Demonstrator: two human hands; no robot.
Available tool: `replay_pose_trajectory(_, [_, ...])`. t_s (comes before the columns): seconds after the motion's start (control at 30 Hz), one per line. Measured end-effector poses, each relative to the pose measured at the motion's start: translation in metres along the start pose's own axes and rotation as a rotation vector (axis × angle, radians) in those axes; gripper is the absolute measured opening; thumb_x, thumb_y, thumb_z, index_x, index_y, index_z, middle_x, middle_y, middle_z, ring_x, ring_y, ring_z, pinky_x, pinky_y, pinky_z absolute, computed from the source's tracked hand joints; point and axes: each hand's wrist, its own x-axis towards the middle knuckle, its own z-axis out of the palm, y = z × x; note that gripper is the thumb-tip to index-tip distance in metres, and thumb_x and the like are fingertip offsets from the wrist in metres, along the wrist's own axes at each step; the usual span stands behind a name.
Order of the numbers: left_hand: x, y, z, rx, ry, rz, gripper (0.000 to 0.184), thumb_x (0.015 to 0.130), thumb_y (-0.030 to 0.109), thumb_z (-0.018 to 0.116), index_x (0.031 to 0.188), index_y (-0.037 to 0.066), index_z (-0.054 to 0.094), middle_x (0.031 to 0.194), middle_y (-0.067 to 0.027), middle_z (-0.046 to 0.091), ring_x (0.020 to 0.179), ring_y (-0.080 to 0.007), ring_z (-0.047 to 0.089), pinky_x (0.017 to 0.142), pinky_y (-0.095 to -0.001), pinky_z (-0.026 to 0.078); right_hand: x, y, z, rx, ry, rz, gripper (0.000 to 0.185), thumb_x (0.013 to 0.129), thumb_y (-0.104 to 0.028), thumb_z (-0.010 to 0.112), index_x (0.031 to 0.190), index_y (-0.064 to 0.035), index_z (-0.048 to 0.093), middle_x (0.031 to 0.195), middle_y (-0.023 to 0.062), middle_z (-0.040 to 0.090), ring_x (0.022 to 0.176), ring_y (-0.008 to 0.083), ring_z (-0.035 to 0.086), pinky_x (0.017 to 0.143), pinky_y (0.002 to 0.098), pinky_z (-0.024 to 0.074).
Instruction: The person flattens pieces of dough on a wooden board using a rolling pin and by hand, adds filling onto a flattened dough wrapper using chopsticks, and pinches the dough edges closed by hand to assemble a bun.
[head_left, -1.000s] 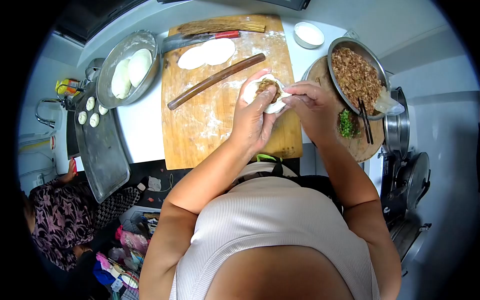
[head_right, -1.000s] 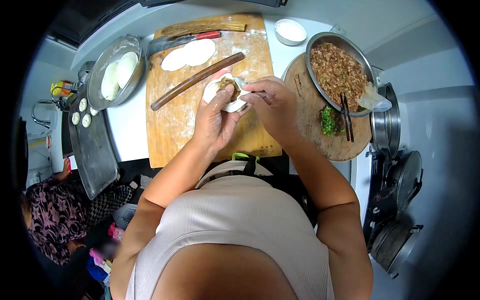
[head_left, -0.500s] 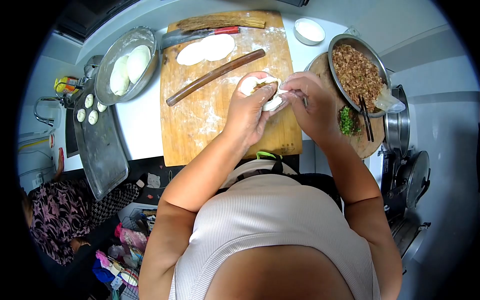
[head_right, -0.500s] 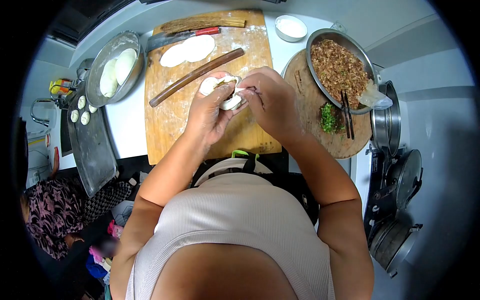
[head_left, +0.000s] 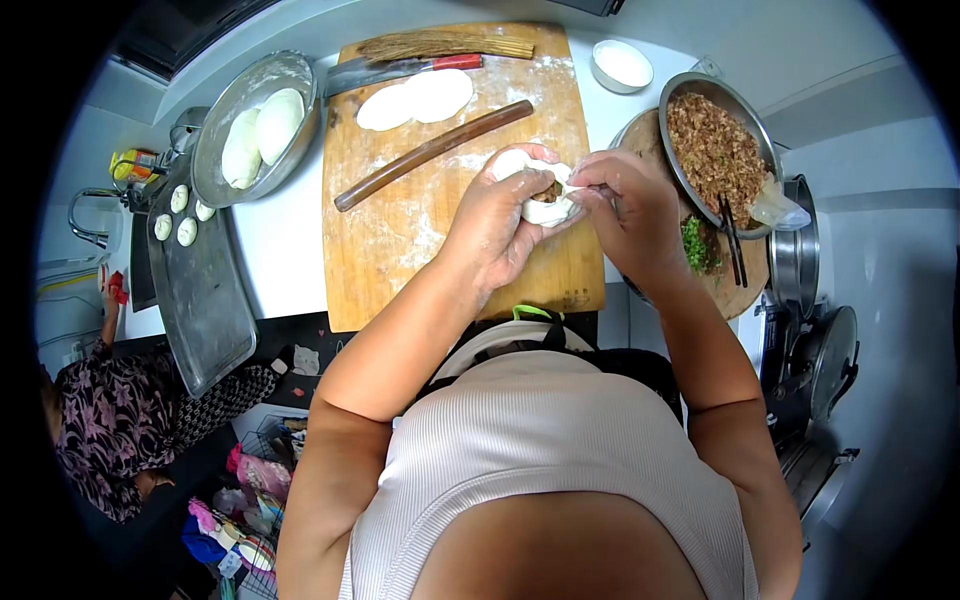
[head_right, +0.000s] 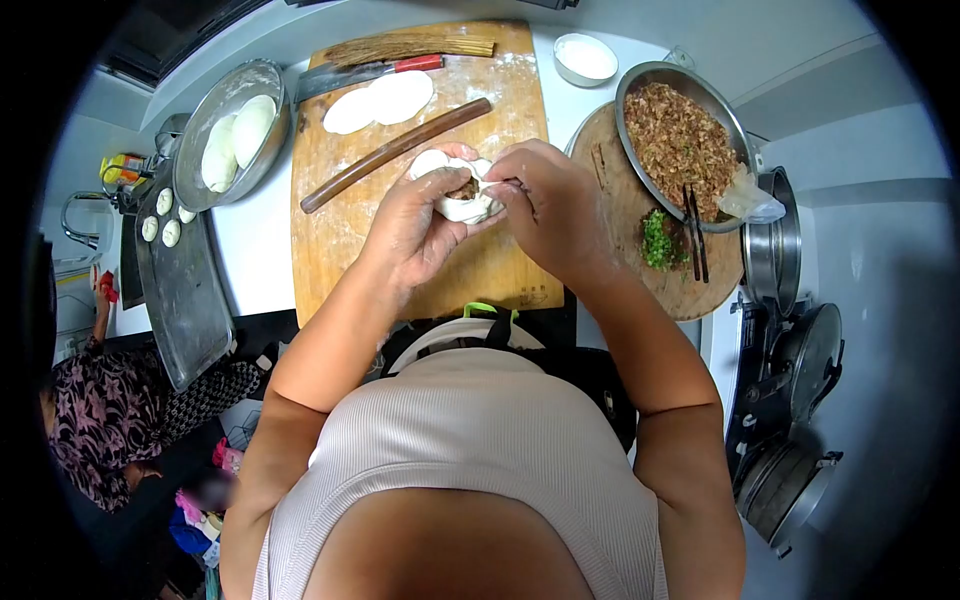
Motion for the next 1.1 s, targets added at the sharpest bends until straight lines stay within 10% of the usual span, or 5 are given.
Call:
replay_pose_trajectory(0.53, [-0.002, 0.013, 0.01, 0.274, -0.003, -0.002, 0.031, 0.089, 0.002, 0.049, 0.121, 0.002, 0.047, 0.118, -0.0187, 0.053, 0.105, -0.0274, 0.06, 0.09, -0.0462, 0.055, 0.017, -0.012, -0.009, -0.086, -0.116, 0.028, 0.021, 0.077, -0.003, 0.067, 0.098, -0.0045, 0.065, 0.084, 0.0117, 0.063, 0.073, 0.0273, 0.063, 0.066, 0.0321, 0.0505])
replay_pose_trajectory(0.83, [-0.005, 0.009, -0.009, -0.096, -0.179, 0.089, 0.043, 0.092, 0.007, 0.046, 0.134, 0.005, 0.033, 0.121, -0.0189, 0.049, 0.111, -0.0292, 0.056, 0.096, -0.0492, 0.05, 0.02, 0.003, 0.008, 0.099, 0.067, 0.135, 0.01, 0.075, -0.002, 0.068, 0.085, -0.0036, 0.066, 0.082, 0.0106, 0.063, 0.073, 0.0258, 0.064, 0.064, 0.0327, 0.0508])
replay_pose_trajectory(0.93, [-0.004, 0.003, -0.009, -0.067, -0.124, 0.097, 0.037, 0.095, 0.007, 0.043, 0.131, 0.004, 0.036, 0.122, -0.0192, 0.048, 0.11, -0.0292, 0.056, 0.094, -0.049, 0.051, 0.02, -0.002, 0.011, 0.251, -0.017, 0.216, 0.012, 0.077, 0.004, 0.067, 0.088, 0.0003, 0.064, 0.083, 0.0076, 0.063, 0.074, 0.0126, 0.06, 0.067, 0.0232, 0.0486])
replay_pose_trajectory(1.1, [-0.009, 0.012, -0.003, 0.072, -0.003, 0.066, 0.025, 0.095, 0.005, 0.043, 0.119, 0.002, 0.048, 0.115, -0.0172, 0.054, 0.101, -0.0274, 0.061, 0.088, -0.0448, 0.056, 0.027, -0.007, 0.004, 0.028, -0.157, -0.008, 0.017, 0.076, -0.001, 0.067, 0.092, -0.0054, 0.065, 0.082, 0.0113, 0.063, 0.073, 0.026, 0.064, 0.066, 0.0319, 0.0507])
